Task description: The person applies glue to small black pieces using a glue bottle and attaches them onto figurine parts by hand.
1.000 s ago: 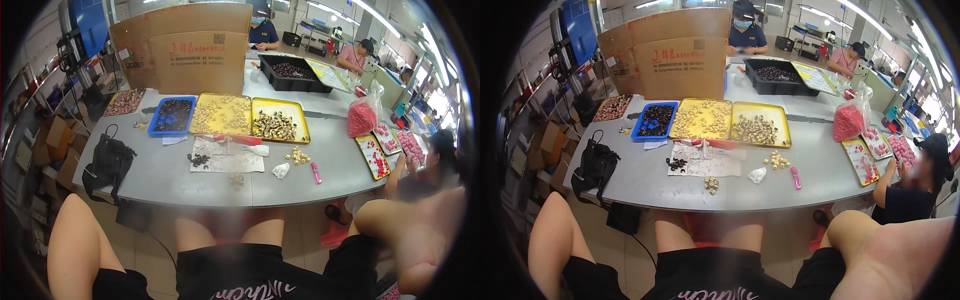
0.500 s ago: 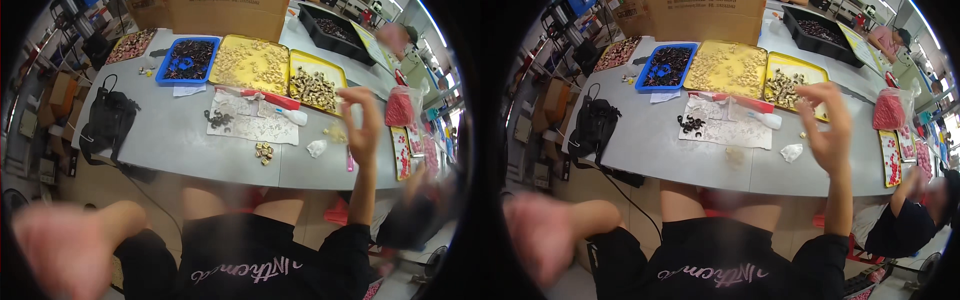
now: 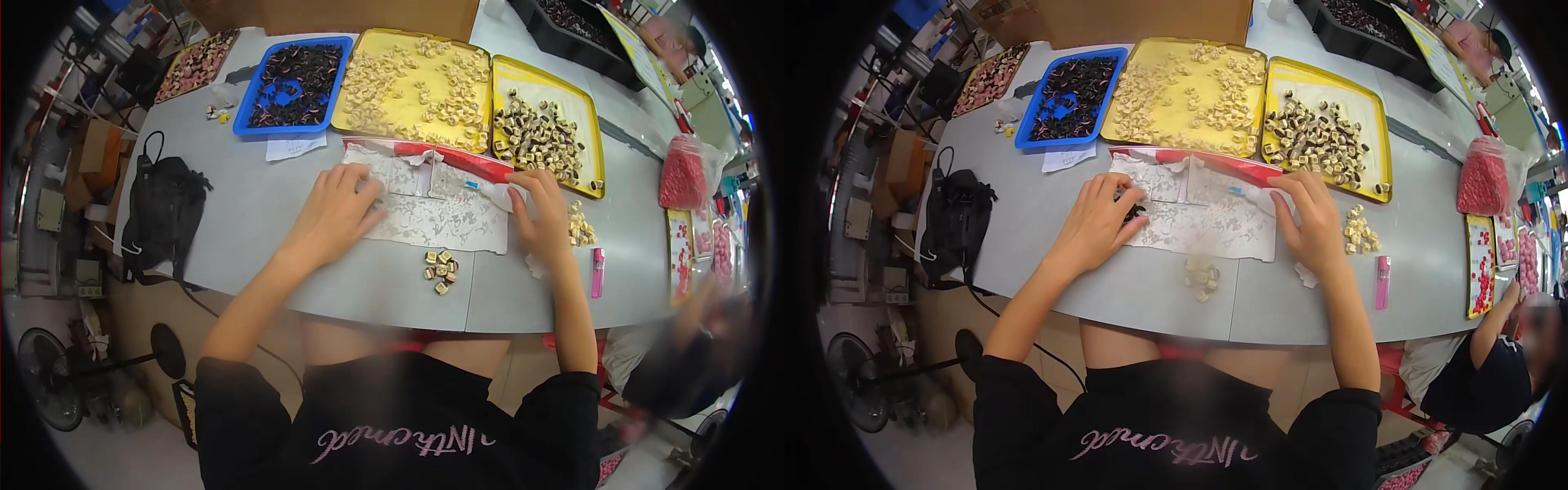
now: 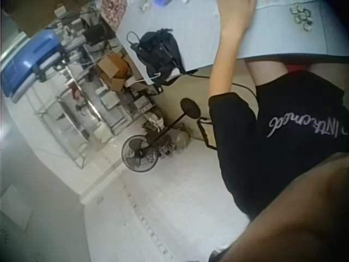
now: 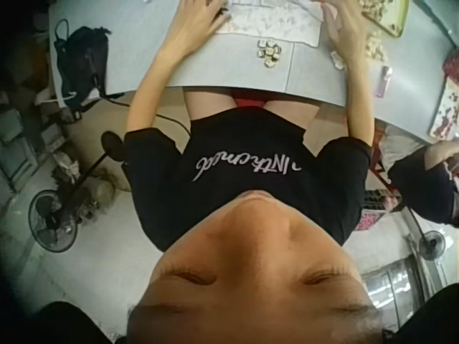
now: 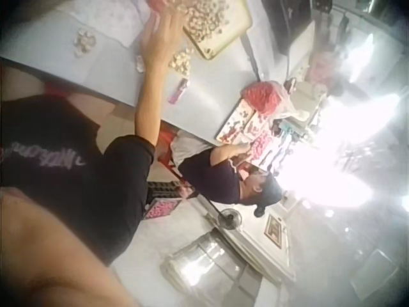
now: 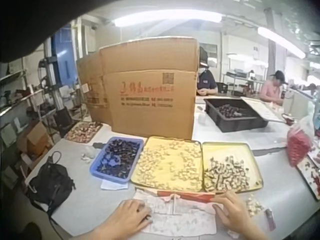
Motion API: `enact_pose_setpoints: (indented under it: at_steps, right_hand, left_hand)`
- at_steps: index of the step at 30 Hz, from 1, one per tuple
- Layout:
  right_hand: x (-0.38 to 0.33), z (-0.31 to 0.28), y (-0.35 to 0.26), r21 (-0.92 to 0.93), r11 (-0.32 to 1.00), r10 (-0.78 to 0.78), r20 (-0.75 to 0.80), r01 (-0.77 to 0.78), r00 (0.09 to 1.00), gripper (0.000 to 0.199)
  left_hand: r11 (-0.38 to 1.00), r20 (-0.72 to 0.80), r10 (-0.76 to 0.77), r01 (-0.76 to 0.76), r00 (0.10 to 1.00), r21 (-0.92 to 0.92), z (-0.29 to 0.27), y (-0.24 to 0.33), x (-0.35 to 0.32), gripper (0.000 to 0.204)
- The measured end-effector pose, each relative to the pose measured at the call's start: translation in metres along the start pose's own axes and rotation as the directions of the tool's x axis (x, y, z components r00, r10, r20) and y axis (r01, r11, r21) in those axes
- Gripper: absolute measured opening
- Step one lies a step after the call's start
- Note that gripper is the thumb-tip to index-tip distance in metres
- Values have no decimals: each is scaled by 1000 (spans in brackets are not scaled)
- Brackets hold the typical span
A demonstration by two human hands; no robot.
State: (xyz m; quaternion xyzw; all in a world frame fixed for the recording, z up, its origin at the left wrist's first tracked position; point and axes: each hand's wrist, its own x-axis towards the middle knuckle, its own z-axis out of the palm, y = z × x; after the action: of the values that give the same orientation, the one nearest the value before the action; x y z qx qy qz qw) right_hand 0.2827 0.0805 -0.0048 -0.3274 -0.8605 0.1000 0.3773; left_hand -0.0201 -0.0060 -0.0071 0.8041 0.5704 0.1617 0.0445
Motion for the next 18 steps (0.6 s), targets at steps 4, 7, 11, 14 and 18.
enact_pose_setpoints:
  at_steps: [4,7,11,14,18]
  right_hand:
    - [-3,1,1,28,1000,11,-15,-10,1000,21]
    - [-2,2,0,79,997,22,-20,-20,1000,20]
    - [-4,2,2,90,996,35,-48,-31,998,20]
    - [-7,-5,8,52,995,93,-99,-88,991,20]
    - [-6,-13,11,82,993,88,-119,-79,989,17]
  left_hand:
    - [986,2,148,-148,989,75,0,-8,7,23]
    - [967,-19,229,-225,973,120,0,-13,15,23]
    - [960,-23,239,-232,971,159,4,-14,20,25]
    - [964,-24,211,-204,977,172,6,-17,22,23]
    - [972,-84,192,-178,978,151,6,-14,28,19]
